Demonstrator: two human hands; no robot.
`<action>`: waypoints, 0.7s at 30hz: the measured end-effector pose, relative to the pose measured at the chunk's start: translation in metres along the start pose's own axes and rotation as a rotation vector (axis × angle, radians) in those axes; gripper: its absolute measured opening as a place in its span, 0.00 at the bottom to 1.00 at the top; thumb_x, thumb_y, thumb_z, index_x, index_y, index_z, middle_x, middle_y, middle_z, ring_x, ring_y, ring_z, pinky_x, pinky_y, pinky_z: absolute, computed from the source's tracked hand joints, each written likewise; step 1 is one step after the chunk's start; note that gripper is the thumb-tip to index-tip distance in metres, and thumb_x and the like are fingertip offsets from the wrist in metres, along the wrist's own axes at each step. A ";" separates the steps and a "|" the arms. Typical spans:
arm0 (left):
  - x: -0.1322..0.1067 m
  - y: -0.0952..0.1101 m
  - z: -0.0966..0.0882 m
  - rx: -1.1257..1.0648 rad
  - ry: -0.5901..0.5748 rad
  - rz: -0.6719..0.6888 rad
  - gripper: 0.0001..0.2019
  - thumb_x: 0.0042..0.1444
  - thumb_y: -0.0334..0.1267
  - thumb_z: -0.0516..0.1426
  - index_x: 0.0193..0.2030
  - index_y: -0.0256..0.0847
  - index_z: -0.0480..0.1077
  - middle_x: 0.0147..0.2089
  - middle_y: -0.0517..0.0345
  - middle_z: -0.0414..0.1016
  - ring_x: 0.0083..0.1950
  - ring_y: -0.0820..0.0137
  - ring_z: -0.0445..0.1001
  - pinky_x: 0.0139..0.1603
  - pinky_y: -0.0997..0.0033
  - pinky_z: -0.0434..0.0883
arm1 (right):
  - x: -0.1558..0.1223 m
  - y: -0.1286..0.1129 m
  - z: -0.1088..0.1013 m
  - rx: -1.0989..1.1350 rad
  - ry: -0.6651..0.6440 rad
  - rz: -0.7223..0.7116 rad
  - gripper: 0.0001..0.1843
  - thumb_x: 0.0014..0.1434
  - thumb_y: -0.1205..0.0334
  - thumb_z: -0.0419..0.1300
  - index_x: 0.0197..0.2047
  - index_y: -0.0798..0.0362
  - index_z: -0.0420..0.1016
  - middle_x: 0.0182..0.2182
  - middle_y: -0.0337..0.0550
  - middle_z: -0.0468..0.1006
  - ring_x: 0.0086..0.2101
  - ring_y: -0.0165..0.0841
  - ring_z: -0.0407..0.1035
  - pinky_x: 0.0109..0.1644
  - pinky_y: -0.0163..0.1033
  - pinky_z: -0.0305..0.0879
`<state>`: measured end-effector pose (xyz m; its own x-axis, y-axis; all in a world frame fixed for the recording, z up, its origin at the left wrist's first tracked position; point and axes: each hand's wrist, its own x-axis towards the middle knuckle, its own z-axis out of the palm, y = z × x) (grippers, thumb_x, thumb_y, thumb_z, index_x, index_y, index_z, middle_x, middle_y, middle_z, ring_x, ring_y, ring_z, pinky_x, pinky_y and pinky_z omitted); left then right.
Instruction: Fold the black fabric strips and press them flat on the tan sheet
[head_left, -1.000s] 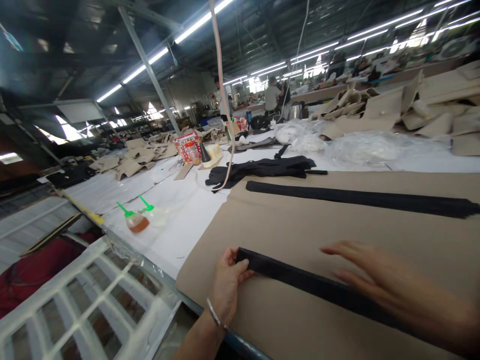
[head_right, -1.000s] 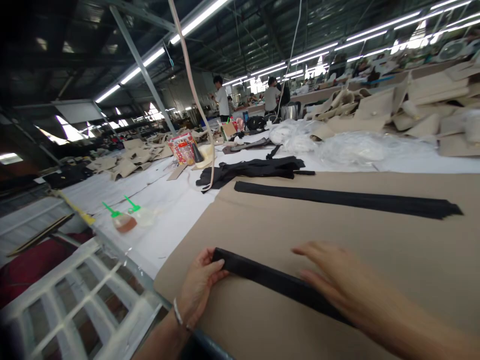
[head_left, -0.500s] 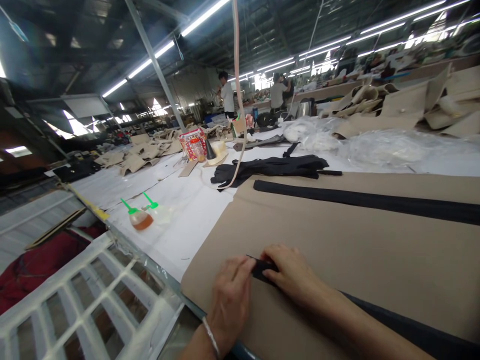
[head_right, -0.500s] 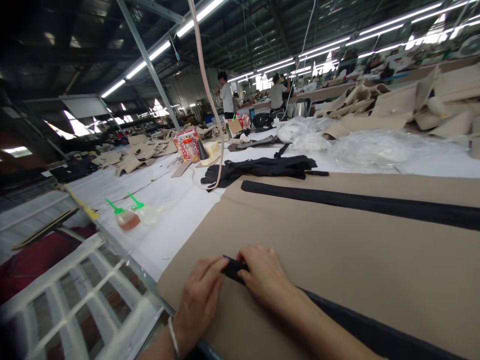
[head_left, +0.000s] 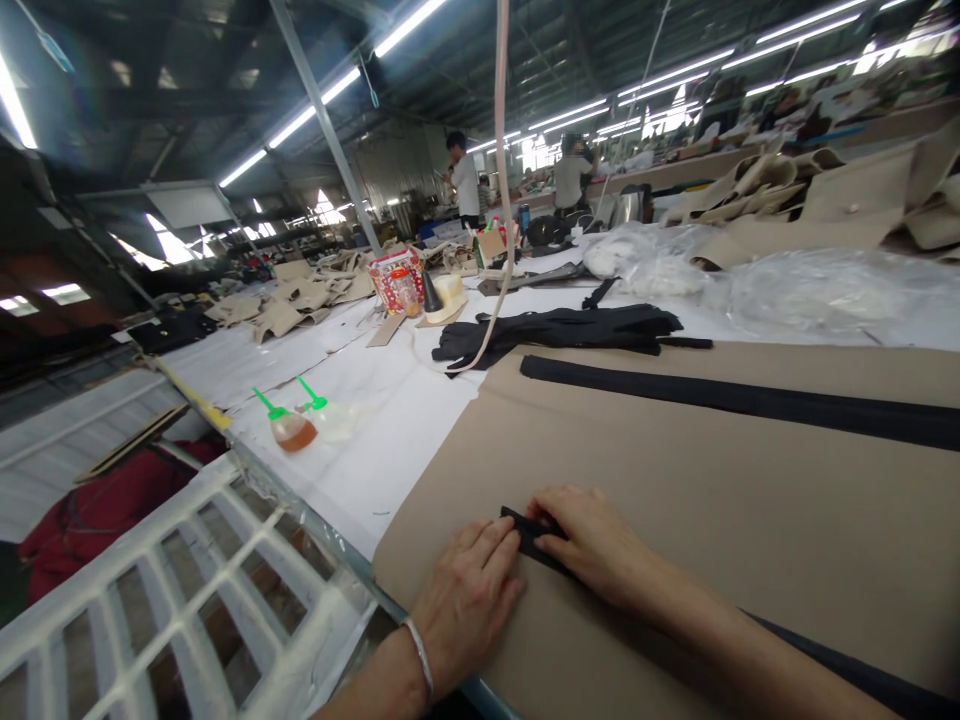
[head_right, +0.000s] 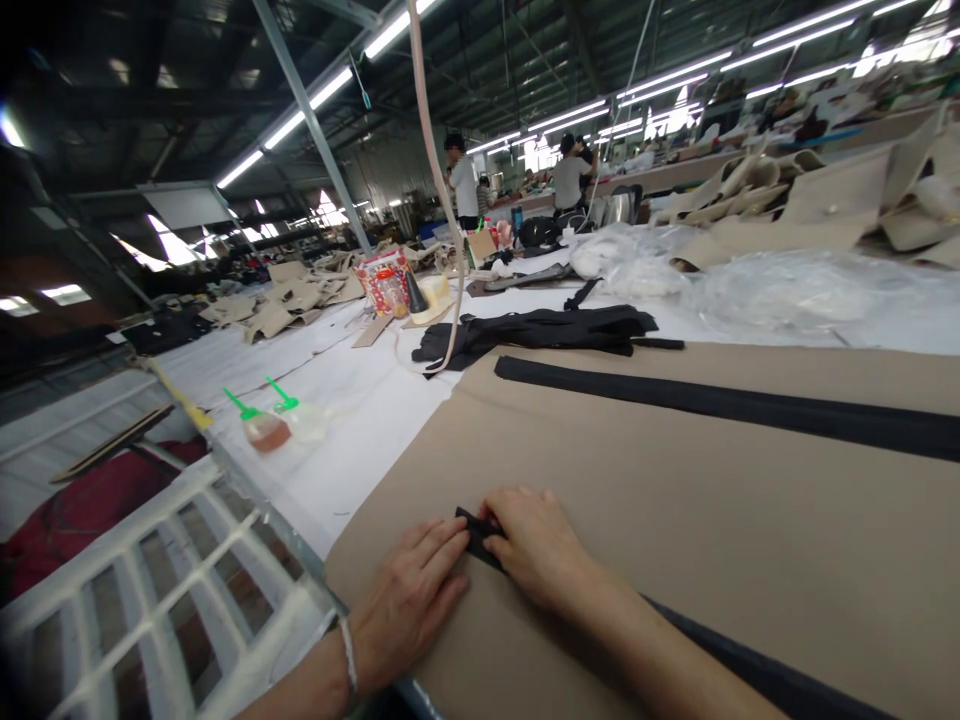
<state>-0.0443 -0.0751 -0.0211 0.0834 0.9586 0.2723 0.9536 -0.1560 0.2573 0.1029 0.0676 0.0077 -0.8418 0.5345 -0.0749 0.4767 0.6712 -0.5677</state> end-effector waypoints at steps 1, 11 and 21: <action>0.001 -0.004 -0.002 0.029 -0.002 0.022 0.19 0.61 0.31 0.54 0.59 0.37 0.65 0.61 0.47 0.69 0.61 0.56 0.67 0.61 0.50 0.67 | 0.000 0.000 0.000 -0.002 -0.001 0.000 0.08 0.55 0.69 0.56 0.38 0.50 0.74 0.38 0.41 0.76 0.40 0.37 0.66 0.42 0.40 0.49; 0.002 -0.020 -0.008 0.142 0.130 0.149 0.15 0.65 0.28 0.48 0.55 0.35 0.68 0.57 0.46 0.72 0.56 0.59 0.70 0.55 0.54 0.72 | 0.003 -0.006 -0.005 -0.040 -0.033 0.011 0.11 0.53 0.71 0.58 0.40 0.52 0.73 0.39 0.41 0.76 0.41 0.37 0.65 0.43 0.40 0.51; 0.008 -0.013 -0.005 0.147 0.063 0.235 0.16 0.67 0.31 0.46 0.57 0.36 0.67 0.55 0.47 0.73 0.54 0.61 0.72 0.54 0.57 0.73 | 0.013 -0.008 -0.005 -0.045 -0.042 0.013 0.09 0.52 0.71 0.58 0.37 0.52 0.74 0.36 0.42 0.76 0.38 0.36 0.66 0.40 0.39 0.51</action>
<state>-0.0574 -0.0670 -0.0175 0.2935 0.8827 0.3670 0.9423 -0.3318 0.0442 0.0889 0.0718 0.0159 -0.8450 0.5220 -0.1166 0.4977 0.6875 -0.5288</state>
